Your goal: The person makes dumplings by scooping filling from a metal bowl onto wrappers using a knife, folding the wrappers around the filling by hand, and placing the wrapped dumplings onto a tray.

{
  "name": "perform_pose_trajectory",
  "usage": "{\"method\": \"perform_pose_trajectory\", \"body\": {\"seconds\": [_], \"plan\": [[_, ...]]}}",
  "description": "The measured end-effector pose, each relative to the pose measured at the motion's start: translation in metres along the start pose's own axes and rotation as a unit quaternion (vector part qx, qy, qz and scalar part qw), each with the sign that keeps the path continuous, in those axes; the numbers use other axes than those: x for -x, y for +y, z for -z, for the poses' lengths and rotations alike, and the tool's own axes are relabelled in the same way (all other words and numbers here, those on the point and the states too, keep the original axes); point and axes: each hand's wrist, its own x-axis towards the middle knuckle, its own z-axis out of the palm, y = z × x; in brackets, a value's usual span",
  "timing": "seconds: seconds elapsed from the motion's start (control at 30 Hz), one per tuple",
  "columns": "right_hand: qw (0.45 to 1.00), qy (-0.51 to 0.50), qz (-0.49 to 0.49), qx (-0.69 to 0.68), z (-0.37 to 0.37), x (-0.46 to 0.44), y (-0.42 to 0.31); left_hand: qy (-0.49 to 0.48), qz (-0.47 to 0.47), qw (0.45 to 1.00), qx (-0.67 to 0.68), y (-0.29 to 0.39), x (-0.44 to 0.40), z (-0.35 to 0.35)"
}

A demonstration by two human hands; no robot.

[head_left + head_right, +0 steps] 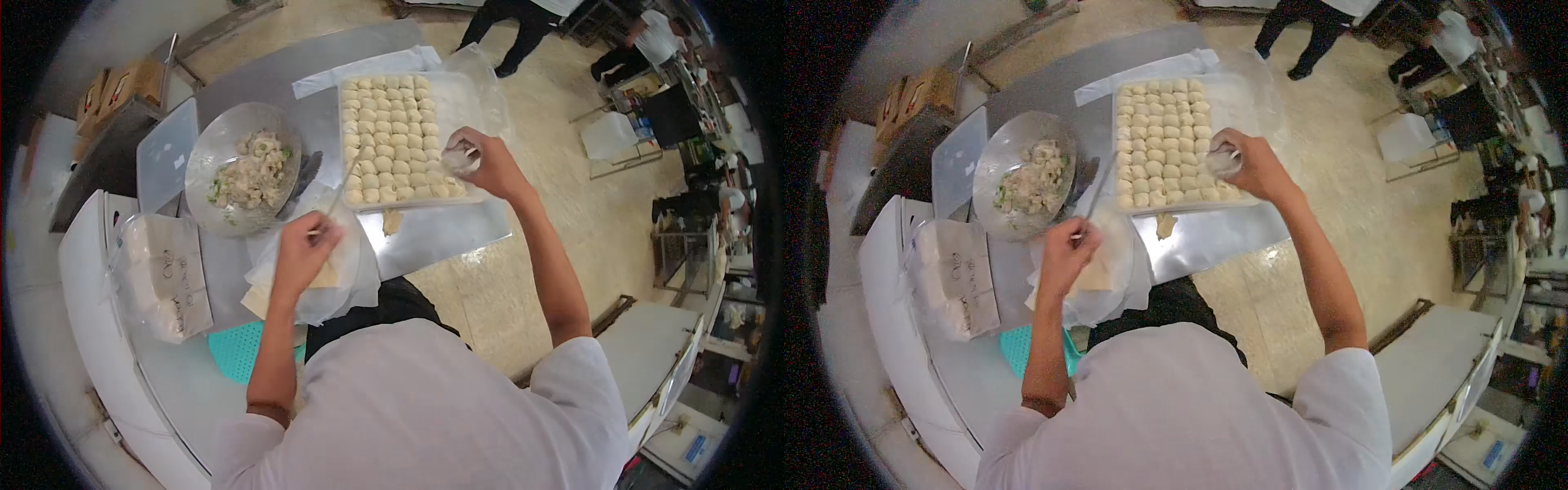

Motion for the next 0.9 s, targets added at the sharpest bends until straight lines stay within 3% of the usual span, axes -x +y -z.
{"method": "perform_pose_trajectory", "body": {"seconds": [0.03,0.1,0.13,0.17,0.2,0.23,0.3,0.43,0.5,0.63,0.67,0.83,0.9], "plan": [[1.0,-0.002,0.007,-0.002,-0.011,0.0,-0.008,-0.015,0.016,0.998,0.057,0.007,-0.009,-0.013],[0.966,-0.042,0.058,-0.25,-0.033,0.0,-0.025,-0.049,0.026,0.989,0.133,0.024,-0.031,-0.033],[0.965,-0.045,0.063,-0.25,-0.043,0.001,-0.032,-0.069,0.021,0.986,0.153,0.03,-0.04,-0.038],[0.939,-0.063,0.006,-0.337,-0.053,0.003,-0.038,-0.065,0.021,0.986,0.153,0.03,-0.045,-0.042],[0.903,-0.08,-0.052,-0.419,-0.061,0.004,-0.043,-0.077,0.013,0.969,0.236,0.03,-0.049,-0.047],[0.903,-0.082,-0.051,-0.419,-0.067,0.006,-0.047,-0.09,0.006,0.944,0.316,0.029,-0.051,-0.049],[0.906,-0.025,-0.065,-0.418,-0.077,0.012,-0.054,-0.104,0.041,0.944,0.311,0.033,-0.045,-0.044],[0.948,-0.02,-0.1,-0.302,-0.08,0.018,-0.058,-0.112,0.107,0.917,0.368,0.021,-0.041,-0.045],[0.935,-0.01,-0.081,-0.346,-0.064,0.02,-0.057,-0.117,0.097,0.906,0.396,0.008,-0.039,-0.046],[0.996,0.055,-0.074,-0.006,-0.008,0.008,-0.022,-0.113,0.132,0.874,0.453,-0.009,-0.032,-0.042],[0.996,0.056,-0.076,-0.001,-0.002,0.005,-0.013,-0.1,0.128,0.872,0.462,-0.01,-0.03,-0.04],[0.953,-0.063,-0.12,0.271,-0.028,-0.004,0.053,-0.1,0.116,0.878,0.453,-0.031,-0.021,-0.02],[0.946,-0.07,-0.131,0.289,-0.045,-0.007,0.082,-0.081,0.123,0.882,0.448,-0.032,-0.015,-0.011]]}}
